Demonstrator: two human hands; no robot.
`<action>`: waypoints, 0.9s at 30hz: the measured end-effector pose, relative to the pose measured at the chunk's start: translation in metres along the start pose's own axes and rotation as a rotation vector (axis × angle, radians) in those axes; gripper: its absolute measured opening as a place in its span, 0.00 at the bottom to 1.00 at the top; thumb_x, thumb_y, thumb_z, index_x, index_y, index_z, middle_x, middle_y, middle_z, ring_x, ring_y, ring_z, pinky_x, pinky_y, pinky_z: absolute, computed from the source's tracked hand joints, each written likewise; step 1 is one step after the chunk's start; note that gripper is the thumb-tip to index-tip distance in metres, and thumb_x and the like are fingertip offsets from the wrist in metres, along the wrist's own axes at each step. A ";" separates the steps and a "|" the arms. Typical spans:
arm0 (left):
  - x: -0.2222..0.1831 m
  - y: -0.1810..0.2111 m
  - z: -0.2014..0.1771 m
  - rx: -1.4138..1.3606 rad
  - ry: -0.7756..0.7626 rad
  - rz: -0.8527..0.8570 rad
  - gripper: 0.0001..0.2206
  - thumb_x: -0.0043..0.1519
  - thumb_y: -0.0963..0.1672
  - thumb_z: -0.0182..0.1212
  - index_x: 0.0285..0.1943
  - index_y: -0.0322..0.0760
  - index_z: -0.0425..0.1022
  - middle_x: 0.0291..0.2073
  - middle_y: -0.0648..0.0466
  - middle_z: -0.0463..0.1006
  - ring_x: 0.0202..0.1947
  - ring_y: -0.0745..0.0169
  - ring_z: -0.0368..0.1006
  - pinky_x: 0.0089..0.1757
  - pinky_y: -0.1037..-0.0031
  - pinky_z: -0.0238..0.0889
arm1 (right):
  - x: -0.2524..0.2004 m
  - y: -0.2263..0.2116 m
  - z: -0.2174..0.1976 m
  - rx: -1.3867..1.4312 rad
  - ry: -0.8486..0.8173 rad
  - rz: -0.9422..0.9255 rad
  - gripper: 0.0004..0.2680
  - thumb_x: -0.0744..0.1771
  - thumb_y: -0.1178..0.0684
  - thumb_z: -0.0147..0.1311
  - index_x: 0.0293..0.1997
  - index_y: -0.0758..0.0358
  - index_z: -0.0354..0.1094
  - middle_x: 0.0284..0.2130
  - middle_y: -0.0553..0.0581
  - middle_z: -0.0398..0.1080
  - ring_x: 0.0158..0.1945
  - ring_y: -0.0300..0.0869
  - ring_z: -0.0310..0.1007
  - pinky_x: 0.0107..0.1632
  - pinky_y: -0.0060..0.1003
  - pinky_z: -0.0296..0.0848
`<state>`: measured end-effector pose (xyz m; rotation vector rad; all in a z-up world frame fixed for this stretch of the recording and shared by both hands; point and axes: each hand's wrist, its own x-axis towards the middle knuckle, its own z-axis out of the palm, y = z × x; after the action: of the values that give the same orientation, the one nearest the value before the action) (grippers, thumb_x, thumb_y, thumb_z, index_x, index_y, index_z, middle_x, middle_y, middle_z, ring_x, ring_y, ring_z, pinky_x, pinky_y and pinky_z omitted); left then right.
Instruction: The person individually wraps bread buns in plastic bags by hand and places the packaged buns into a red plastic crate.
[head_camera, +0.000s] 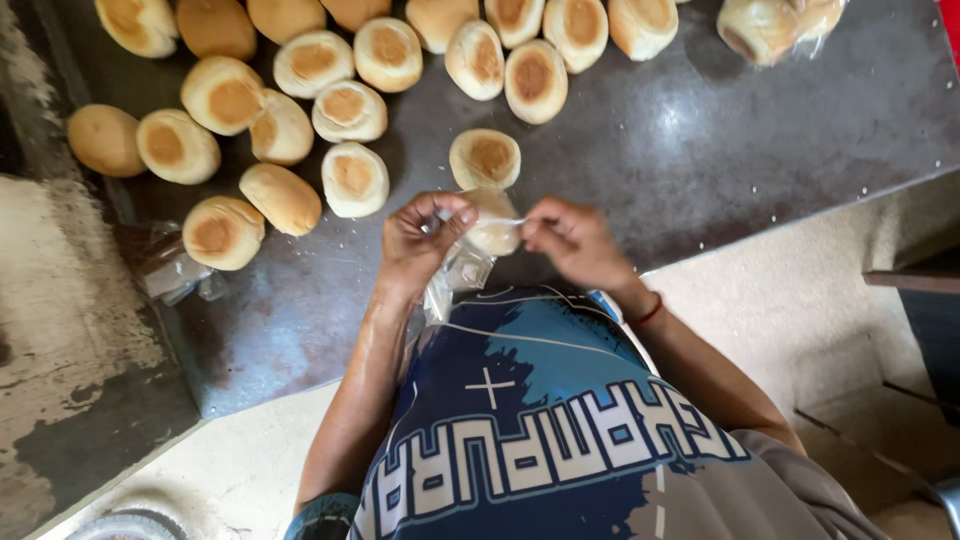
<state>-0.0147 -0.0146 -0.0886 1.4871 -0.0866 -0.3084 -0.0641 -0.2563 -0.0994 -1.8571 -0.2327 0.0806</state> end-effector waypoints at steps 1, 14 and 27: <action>0.001 0.001 -0.002 -0.001 -0.004 -0.007 0.07 0.62 0.37 0.71 0.46 0.30 0.82 0.40 0.54 0.82 0.40 0.70 0.74 0.43 0.79 0.70 | 0.003 0.013 -0.018 0.191 -0.076 0.125 0.04 0.71 0.58 0.48 0.40 0.61 0.70 0.33 0.54 0.75 0.33 0.37 0.77 0.36 0.31 0.80; 0.028 0.000 0.038 -0.526 -0.142 0.188 0.23 0.70 0.30 0.54 0.75 0.29 0.63 0.70 0.44 0.68 0.71 0.52 0.67 0.66 0.68 0.66 | 0.015 -0.019 -0.026 0.216 0.133 0.155 0.07 0.72 0.55 0.54 0.57 0.60 0.71 0.44 0.50 0.74 0.47 0.33 0.72 0.52 0.29 0.73; 0.026 -0.008 0.032 -0.357 0.195 0.070 0.15 0.63 0.36 0.66 0.59 0.30 0.75 0.43 0.54 0.83 0.42 0.72 0.77 0.45 0.80 0.72 | 0.046 -0.014 0.039 0.374 0.192 0.003 0.05 0.72 0.56 0.54 0.47 0.67 0.67 0.34 0.45 0.69 0.38 0.28 0.63 0.40 0.25 0.66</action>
<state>0.0015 -0.0531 -0.0969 1.1497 0.0700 -0.1122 -0.0276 -0.2066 -0.0941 -1.4815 -0.0742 -0.0504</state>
